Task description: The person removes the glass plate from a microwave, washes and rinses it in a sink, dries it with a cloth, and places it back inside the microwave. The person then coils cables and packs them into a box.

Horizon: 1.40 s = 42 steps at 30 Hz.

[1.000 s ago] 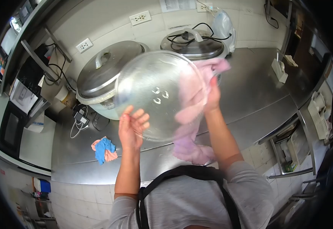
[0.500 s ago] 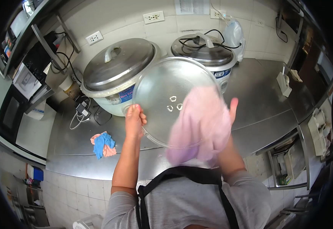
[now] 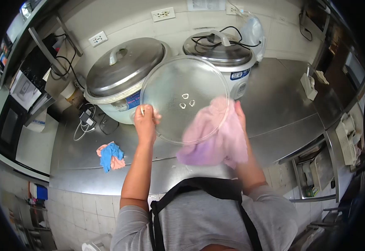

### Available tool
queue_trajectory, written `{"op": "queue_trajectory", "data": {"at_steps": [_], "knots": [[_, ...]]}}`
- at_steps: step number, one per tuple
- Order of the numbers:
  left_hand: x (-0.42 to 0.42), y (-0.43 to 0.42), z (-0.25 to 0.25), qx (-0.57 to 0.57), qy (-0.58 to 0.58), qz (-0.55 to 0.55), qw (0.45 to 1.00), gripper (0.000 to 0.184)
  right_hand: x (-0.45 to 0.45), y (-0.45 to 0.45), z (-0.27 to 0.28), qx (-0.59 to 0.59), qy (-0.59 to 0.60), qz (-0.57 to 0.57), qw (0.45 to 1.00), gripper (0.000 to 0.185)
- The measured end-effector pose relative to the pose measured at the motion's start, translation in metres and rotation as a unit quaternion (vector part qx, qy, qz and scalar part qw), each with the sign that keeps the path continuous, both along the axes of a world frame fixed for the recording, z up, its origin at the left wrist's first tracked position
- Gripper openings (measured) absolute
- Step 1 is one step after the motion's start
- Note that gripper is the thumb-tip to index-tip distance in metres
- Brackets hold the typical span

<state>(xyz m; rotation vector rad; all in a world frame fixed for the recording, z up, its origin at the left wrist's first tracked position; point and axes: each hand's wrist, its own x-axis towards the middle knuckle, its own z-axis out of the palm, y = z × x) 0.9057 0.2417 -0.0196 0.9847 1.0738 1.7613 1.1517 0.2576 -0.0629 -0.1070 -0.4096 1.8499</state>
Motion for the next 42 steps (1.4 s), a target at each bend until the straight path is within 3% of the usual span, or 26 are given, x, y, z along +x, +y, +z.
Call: {"op": "queue_trajectory", "data": {"at_steps": [1,2,4,7,8,11,12,13,15,17,19,20,21,22,23,24,26,28,30,32,33,36,40,42], "knots": [[0.004,-0.003,0.003,0.009,-0.023,-0.024,0.999,0.014,0.008,0.015,-0.006,0.024,-0.299,-0.164,0.940,0.064],[0.004,-0.004,0.008,-0.006,-0.039,-0.073,0.997,0.014,0.014,0.028,-0.009,0.043,-0.563,-0.306,0.767,0.061],[-0.002,-0.005,0.017,-0.032,-0.072,-0.164,0.983,0.017,0.018,0.043,0.000,0.087,-0.575,-0.369,0.725,0.060],[-0.001,-0.004,0.017,-0.028,-0.019,-0.120,0.992,0.018,0.029,0.030,0.041,0.060,-0.628,-0.457,0.627,0.055],[-0.002,-0.003,0.020,-0.035,0.011,-0.111,0.993,0.018,0.016,0.033,0.044,0.138,-0.518,-0.578,0.615,0.048],[0.002,-0.005,0.033,-0.046,0.099,-0.089,0.990,0.017,-0.016,0.023,0.057,0.217,-0.451,-0.571,0.650,0.041],[0.008,-0.006,0.038,-0.043,0.124,-0.084,0.988,0.017,-0.025,0.028,0.046,0.283,-0.439,-0.505,0.687,0.038],[0.015,-0.006,0.039,-0.038,0.148,-0.078,0.985,0.017,-0.059,0.029,0.053,0.367,-0.316,-0.499,0.719,0.038],[0.022,-0.006,0.036,-0.011,0.196,-0.079,0.977,0.018,-0.081,0.006,0.082,0.628,-0.464,-0.429,0.455,0.044],[0.026,-0.007,0.032,0.016,0.245,-0.077,0.966,0.018,-0.094,0.017,0.091,0.659,-0.510,-0.396,0.385,0.039],[0.030,-0.011,0.028,0.041,0.293,-0.073,0.953,0.019,-0.094,0.049,0.090,0.563,-0.600,-0.105,0.558,0.025],[0.033,-0.016,0.027,0.030,0.210,-0.088,0.973,0.021,-0.091,0.068,0.065,0.581,-0.513,-0.364,0.516,0.021],[0.034,-0.020,0.027,0.032,0.205,-0.075,0.975,0.021,-0.075,0.077,0.078,0.554,-0.545,-0.411,0.477,0.022],[0.034,-0.026,0.027,0.031,0.201,-0.062,0.977,0.021,-0.064,0.074,0.083,0.385,-0.629,-0.444,0.508,0.027],[0.034,-0.029,0.026,0.033,0.197,-0.050,0.979,0.022,-0.051,0.095,0.075,0.349,-0.599,-0.534,0.484,0.033],[0.032,-0.032,0.024,0.032,0.194,-0.063,0.978,0.022,-0.039,0.094,0.074,0.284,-0.615,-0.474,0.563,0.037],[0.030,-0.034,0.020,0.034,0.186,-0.089,0.978,0.023,-0.037,0.099,0.072,0.318,-0.638,-0.509,0.482,0.037],[0.025,-0.032,0.037,-0.068,0.219,-0.179,0.957,0.023,-0.047,0.094,0.079,0.388,-0.634,-0.544,0.390,0.032],[0.024,-0.019,0.049,-0.128,0.263,-0.219,0.931,0.023,-0.071,0.067,0.094,0.515,-0.635,-0.460,0.346,0.025],[0.026,-0.003,0.051,-0.154,0.320,-0.213,0.910,0.022,-0.088,0.059,0.104,0.588,-0.594,-0.453,0.310,0.022],[0.028,-0.002,0.049,-0.132,0.295,-0.191,0.927,0.022,-0.090,0.056,0.103,0.621,-0.572,-0.448,0.293,0.021],[0.037,0.000,0.051,-0.061,0.237,-0.133,0.961,0.022,-0.073,0.088,0.102,0.461,-0.551,-0.561,0.411,0.028],[0.034,-0.011,0.058,-0.002,0.189,-0.081,0.979,0.022,-0.027,0.120,0.072,0.127,-0.640,-0.512,0.559,0.046],[0.029,-0.011,0.053,0.017,0.132,-0.058,0.989,0.022,-0.021,0.127,0.027,0.069,-0.658,-0.520,0.540,0.044]]}}
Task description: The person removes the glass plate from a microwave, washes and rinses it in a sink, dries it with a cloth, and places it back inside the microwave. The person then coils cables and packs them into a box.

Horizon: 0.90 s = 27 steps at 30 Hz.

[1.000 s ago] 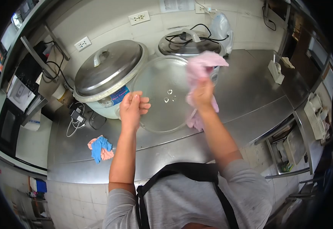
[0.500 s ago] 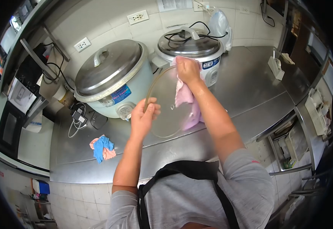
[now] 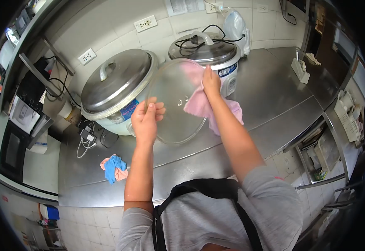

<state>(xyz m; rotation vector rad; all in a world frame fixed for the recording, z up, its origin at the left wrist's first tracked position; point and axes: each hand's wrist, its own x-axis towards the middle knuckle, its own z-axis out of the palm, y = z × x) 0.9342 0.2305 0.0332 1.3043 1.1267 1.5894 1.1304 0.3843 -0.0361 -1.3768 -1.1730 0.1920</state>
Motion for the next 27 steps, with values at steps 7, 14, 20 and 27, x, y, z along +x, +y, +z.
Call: {"op": "queue_trajectory", "data": {"at_steps": [7,14,20,27], "knots": [[-0.013,0.024,-0.009,0.045,-0.126,0.030,0.991,0.022,-0.070,-0.110,-0.035,0.154,-0.338,0.132,0.919,0.034],[-0.018,0.010,-0.018,0.064,-0.142,-0.002,0.988,0.023,-0.035,-0.052,-0.024,0.098,-0.317,0.171,0.928,0.020],[-0.013,0.010,-0.024,0.078,-0.158,0.002,0.984,0.023,-0.074,-0.069,0.023,0.138,-0.340,0.297,0.881,0.028],[-0.003,0.010,-0.022,0.115,-0.189,0.012,0.975,0.022,-0.090,-0.080,0.031,0.216,-0.320,0.055,0.921,0.042]]}}
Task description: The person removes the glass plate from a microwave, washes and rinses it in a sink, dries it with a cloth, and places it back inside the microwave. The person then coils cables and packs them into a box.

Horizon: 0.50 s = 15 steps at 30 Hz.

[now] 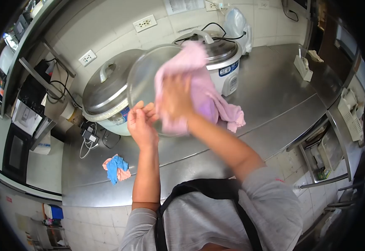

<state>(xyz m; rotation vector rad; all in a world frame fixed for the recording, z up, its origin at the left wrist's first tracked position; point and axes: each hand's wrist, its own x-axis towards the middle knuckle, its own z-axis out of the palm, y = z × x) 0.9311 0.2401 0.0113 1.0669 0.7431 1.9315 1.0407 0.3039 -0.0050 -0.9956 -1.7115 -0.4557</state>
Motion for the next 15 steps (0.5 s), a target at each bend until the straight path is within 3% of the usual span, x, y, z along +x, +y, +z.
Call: {"op": "queue_trajectory", "data": {"at_steps": [2,4,5,6,7,8,10,11,15], "knots": [[-0.010,0.004,0.005,0.024,-0.055,0.010,0.998,0.022,0.001,-0.054,-0.031,-0.066,-0.106,0.169,0.978,0.048],[-0.026,-0.001,0.014,0.011,-0.050,0.001,0.999,0.022,0.024,-0.069,-0.032,-0.333,-0.252,0.178,0.891,0.051],[-0.030,-0.006,0.018,0.005,-0.058,-0.007,0.998,0.022,0.029,-0.041,-0.080,-0.238,-0.054,0.229,0.942,0.051],[-0.033,-0.009,0.020,0.001,-0.067,-0.014,0.998,0.022,0.031,-0.012,-0.124,-0.130,0.145,0.270,0.943,0.051],[-0.035,-0.011,0.020,-0.010,-0.072,-0.024,0.997,0.022,0.040,-0.013,-0.103,-0.145,0.289,0.406,0.855,0.051],[-0.035,-0.015,0.017,-0.026,-0.070,-0.032,0.997,0.021,0.054,-0.006,-0.078,-0.154,0.420,0.522,0.727,0.051],[-0.030,-0.019,0.011,-0.053,-0.067,-0.053,0.995,0.019,0.075,-0.005,-0.018,-0.153,0.617,0.673,0.378,0.052],[-0.021,-0.019,0.010,-0.098,-0.057,-0.017,0.993,0.015,0.080,-0.007,0.004,-0.174,0.630,0.699,0.288,0.052],[-0.008,-0.003,-0.008,-0.136,-0.069,0.027,0.988,0.013,0.038,-0.025,0.002,-0.290,0.604,0.724,0.164,0.053]]}}
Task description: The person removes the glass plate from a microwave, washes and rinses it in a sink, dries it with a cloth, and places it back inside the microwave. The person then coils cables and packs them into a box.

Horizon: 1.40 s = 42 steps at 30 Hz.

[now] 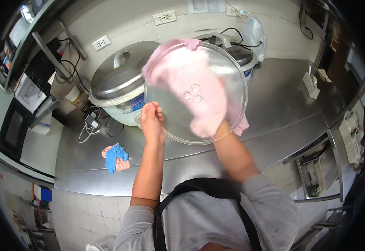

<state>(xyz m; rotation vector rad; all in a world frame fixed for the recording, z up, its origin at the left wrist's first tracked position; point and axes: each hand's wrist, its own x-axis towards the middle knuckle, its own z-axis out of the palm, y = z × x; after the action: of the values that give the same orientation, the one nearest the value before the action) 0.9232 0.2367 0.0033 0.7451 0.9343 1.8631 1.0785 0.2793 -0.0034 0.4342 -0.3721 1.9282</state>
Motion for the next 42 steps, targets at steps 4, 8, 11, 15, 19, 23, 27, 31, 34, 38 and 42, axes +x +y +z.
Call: {"op": "queue_trajectory", "data": {"at_steps": [4,8,11,15,19,23,27,31,34,38,42], "knots": [[-0.026,-0.002,0.012,0.089,0.019,0.004,0.996,0.015,-0.012,-0.058,-0.033,-0.043,-0.043,0.106,0.992,0.054],[-0.039,-0.015,0.020,0.077,0.072,0.081,0.991,0.016,0.038,-0.069,0.007,-0.014,-0.178,-0.086,0.980,0.055],[-0.037,-0.023,0.019,0.079,0.059,0.061,0.993,0.015,0.021,-0.076,0.048,-0.039,-0.226,-0.229,0.946,0.050],[-0.044,-0.035,0.028,0.121,0.056,0.065,0.989,0.014,0.025,-0.058,0.019,0.064,-0.350,-0.319,0.878,0.034],[-0.048,-0.049,0.037,0.090,0.041,-0.038,0.994,0.027,0.031,-0.016,-0.006,0.041,-0.566,-0.441,0.696,0.029],[-0.032,-0.054,0.027,0.098,0.010,-0.092,0.991,0.038,0.008,-0.015,0.008,-0.078,-0.444,-0.564,0.691,0.026],[-0.021,-0.049,0.015,0.114,-0.014,-0.020,0.993,0.040,-0.014,-0.031,-0.017,0.247,-0.563,-0.747,0.254,0.022],[-0.026,-0.047,0.012,0.128,-0.008,-0.030,0.991,0.039,0.001,-0.024,-0.002,0.256,-0.671,-0.628,0.302,0.023],[-0.028,-0.046,0.013,0.137,-0.005,-0.036,0.990,0.039,-0.013,-0.016,-0.013,0.280,-0.584,-0.724,0.236,0.017],[-0.035,-0.042,0.010,0.134,-0.028,-0.045,0.990,0.040,-0.007,-0.052,0.055,0.295,-0.644,-0.624,0.331,0.015],[-0.037,-0.040,0.008,0.146,-0.057,-0.051,0.986,0.038,0.001,-0.010,0.007,0.291,-0.736,-0.596,0.137,0.018]]}}
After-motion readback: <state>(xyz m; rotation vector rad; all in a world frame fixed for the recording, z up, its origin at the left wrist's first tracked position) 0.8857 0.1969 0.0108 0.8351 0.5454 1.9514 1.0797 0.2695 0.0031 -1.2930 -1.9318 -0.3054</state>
